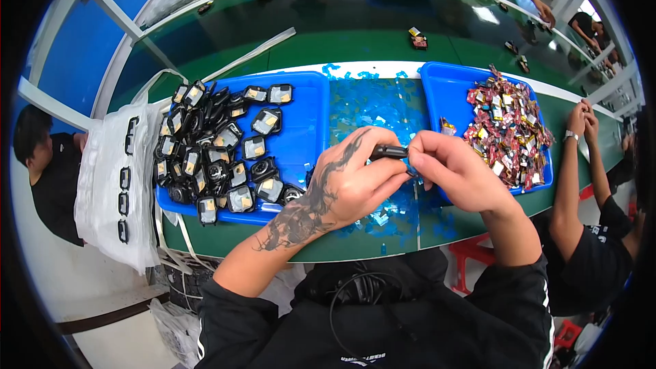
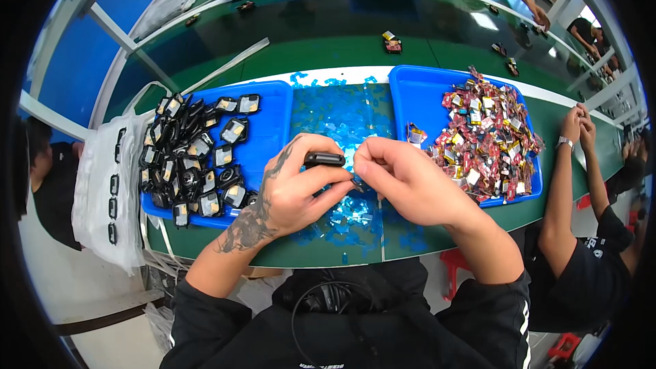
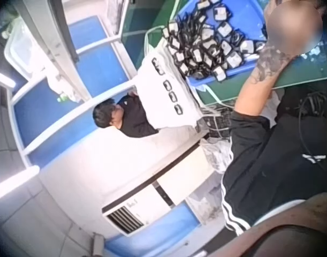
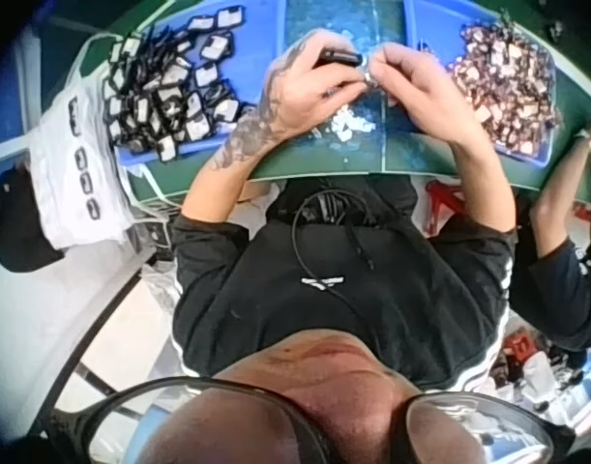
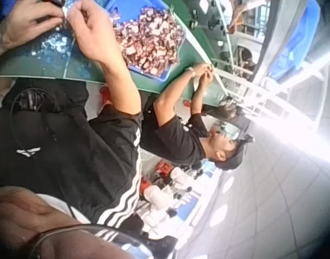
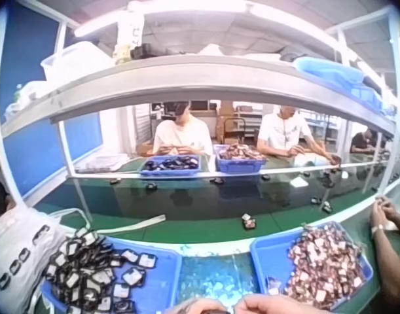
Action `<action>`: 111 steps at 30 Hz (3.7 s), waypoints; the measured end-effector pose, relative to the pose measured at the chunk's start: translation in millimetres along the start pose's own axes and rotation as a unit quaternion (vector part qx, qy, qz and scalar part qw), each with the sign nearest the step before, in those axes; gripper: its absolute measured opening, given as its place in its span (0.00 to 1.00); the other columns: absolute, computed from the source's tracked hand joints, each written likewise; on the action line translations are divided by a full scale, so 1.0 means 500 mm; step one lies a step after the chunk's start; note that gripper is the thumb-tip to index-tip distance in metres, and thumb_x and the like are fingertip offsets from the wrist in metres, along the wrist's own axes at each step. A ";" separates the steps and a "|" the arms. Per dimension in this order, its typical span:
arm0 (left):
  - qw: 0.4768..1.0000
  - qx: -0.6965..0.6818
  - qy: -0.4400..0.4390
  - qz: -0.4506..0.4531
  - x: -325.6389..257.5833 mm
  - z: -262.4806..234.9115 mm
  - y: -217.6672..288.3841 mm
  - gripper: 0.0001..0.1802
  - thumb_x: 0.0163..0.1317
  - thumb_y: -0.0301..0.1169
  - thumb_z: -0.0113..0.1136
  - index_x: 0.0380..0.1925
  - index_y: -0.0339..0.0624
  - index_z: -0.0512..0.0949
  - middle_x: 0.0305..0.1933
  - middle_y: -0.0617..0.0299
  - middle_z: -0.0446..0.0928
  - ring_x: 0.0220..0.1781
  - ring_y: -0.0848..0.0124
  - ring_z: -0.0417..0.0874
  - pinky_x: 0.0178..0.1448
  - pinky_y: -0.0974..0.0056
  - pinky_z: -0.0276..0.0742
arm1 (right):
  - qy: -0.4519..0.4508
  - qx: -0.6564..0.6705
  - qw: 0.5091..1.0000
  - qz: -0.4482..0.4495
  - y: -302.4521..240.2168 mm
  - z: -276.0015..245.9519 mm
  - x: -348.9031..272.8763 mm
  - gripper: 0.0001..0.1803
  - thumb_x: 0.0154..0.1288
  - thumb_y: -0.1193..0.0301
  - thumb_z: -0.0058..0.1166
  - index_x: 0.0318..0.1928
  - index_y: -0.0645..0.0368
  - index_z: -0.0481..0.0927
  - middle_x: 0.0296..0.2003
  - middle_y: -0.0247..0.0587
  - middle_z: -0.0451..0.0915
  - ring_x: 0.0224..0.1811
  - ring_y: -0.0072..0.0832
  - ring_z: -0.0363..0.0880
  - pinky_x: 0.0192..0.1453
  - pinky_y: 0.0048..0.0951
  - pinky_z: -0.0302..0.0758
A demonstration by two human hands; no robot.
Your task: Assembling internal and decorative components into smartwatch housings on a factory assembly line.
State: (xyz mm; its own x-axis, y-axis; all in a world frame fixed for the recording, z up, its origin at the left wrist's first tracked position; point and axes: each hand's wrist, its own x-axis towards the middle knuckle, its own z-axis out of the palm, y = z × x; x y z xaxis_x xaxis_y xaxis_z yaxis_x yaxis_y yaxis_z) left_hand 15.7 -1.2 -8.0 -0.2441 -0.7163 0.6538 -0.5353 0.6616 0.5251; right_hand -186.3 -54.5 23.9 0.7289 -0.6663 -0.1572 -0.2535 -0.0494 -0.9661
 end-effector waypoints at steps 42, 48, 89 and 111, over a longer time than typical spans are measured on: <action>0.810 -0.496 0.007 -0.314 -0.005 0.022 0.014 0.26 0.70 0.18 0.45 0.67 0.30 0.59 0.63 0.50 0.71 0.63 0.68 0.75 0.65 0.66 0.71 | 0.321 -0.117 0.925 -0.166 0.001 0.081 0.030 0.05 0.58 0.81 0.62 0.36 0.66 0.83 0.30 0.39 0.84 0.27 0.18 0.79 0.33 0.20 0.76; 0.816 -0.484 0.018 -0.314 -0.006 0.023 0.016 0.25 0.70 0.18 0.45 0.67 0.29 0.60 0.63 0.50 0.72 0.63 0.68 0.75 0.65 0.65 0.71 | 0.322 -0.080 0.930 -0.158 0.003 0.084 0.033 0.05 0.59 0.80 0.62 0.37 0.67 0.83 0.30 0.37 0.84 0.28 0.16 0.78 0.35 0.19 0.76; 0.992 -0.090 -0.007 -0.088 0.013 -0.013 0.025 0.20 0.56 0.15 0.59 0.50 0.35 0.81 0.59 0.44 0.75 0.55 0.58 0.82 0.55 0.63 0.79 | 0.350 -0.375 0.757 -0.404 0.006 0.082 -0.006 0.21 0.41 0.83 0.68 0.42 0.62 0.81 0.30 0.40 0.80 0.27 0.32 0.77 0.30 0.29 0.74; 0.996 -0.065 -0.025 -0.048 0.010 -0.023 0.021 0.10 0.50 0.21 0.72 0.34 0.33 0.84 0.43 0.52 0.83 0.38 0.67 0.87 0.39 0.70 0.83 | 0.142 0.217 0.963 -0.078 0.021 0.041 -0.033 0.06 0.65 0.81 0.57 0.41 0.67 0.76 0.37 0.34 0.76 0.39 0.16 0.75 0.43 0.19 0.75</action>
State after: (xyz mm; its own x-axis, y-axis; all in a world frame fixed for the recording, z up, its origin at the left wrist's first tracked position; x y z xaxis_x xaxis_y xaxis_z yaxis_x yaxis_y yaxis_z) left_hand 18.2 4.8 7.1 -0.2377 -0.7856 0.5713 -0.4503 0.6102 0.6518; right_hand -188.1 -28.8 12.2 0.5169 -0.8560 0.0001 0.1800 0.1085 -0.9777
